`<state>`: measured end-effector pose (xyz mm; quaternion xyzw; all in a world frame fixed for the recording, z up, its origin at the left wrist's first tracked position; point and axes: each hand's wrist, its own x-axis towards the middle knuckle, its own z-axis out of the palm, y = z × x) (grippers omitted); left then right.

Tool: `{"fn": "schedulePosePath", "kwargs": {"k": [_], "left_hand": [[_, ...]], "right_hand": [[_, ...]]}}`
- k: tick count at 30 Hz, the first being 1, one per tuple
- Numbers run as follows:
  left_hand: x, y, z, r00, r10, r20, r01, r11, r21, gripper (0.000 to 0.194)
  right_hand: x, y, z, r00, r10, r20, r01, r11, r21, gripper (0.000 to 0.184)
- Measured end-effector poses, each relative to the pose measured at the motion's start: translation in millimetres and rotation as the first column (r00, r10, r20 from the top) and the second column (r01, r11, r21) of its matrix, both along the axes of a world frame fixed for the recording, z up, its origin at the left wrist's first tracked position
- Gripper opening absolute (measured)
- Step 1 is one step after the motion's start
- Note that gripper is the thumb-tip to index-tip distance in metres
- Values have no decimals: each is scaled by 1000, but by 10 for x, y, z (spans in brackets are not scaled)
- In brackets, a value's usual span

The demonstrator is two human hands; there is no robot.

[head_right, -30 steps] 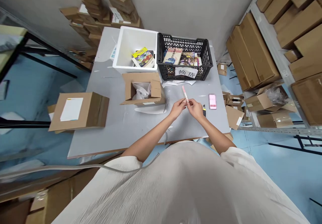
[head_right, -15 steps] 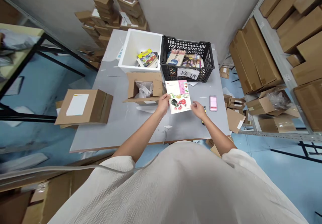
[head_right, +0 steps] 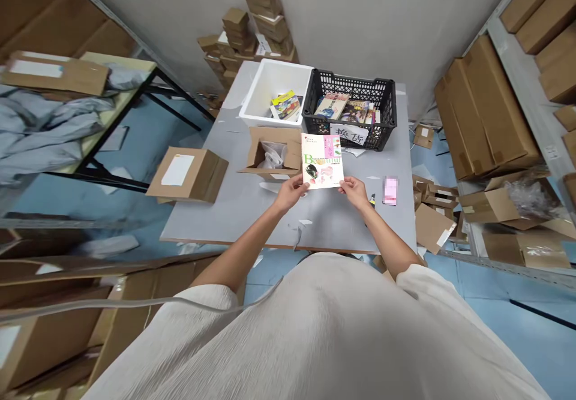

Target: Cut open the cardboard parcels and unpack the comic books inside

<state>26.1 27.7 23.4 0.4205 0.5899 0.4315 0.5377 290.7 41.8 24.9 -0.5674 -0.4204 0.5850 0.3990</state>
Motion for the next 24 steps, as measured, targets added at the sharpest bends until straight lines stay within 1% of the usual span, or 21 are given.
{"fn": "schedulePosePath", "kwargs": {"k": [4, 8, 12, 16, 21, 24], "left_hand": [[-150, -67, 27, 996, 70, -48, -70, 998, -3, 51], [-305, -41, 57, 995, 83, -58, -82, 996, 27, 46], [-505, 25, 74, 995, 95, -36, -93, 994, 55, 42], [-807, 160, 75, 996, 91, -1, -91, 993, 69, 45], [-1277, 419, 44, 995, 77, 57, -81, 993, 84, 55], [-1549, 592, 7, 995, 71, 63, -77, 993, 94, 52]], "right_hand": [[-144, 53, 49, 999, 41, 14, -41, 999, 28, 48], [-272, 116, 109, 996, 60, 65, -65, 994, 84, 50], [-432, 199, 146, 986, 58, 157, -79, 988, 134, 51], [-747, 301, 164, 977, 27, 211, -51, 993, 111, 52], [-1255, 457, 193, 988, -40, 150, 31, 997, 66, 50], [-1519, 569, 220, 988, -56, 142, 49, 997, 54, 48]]}}
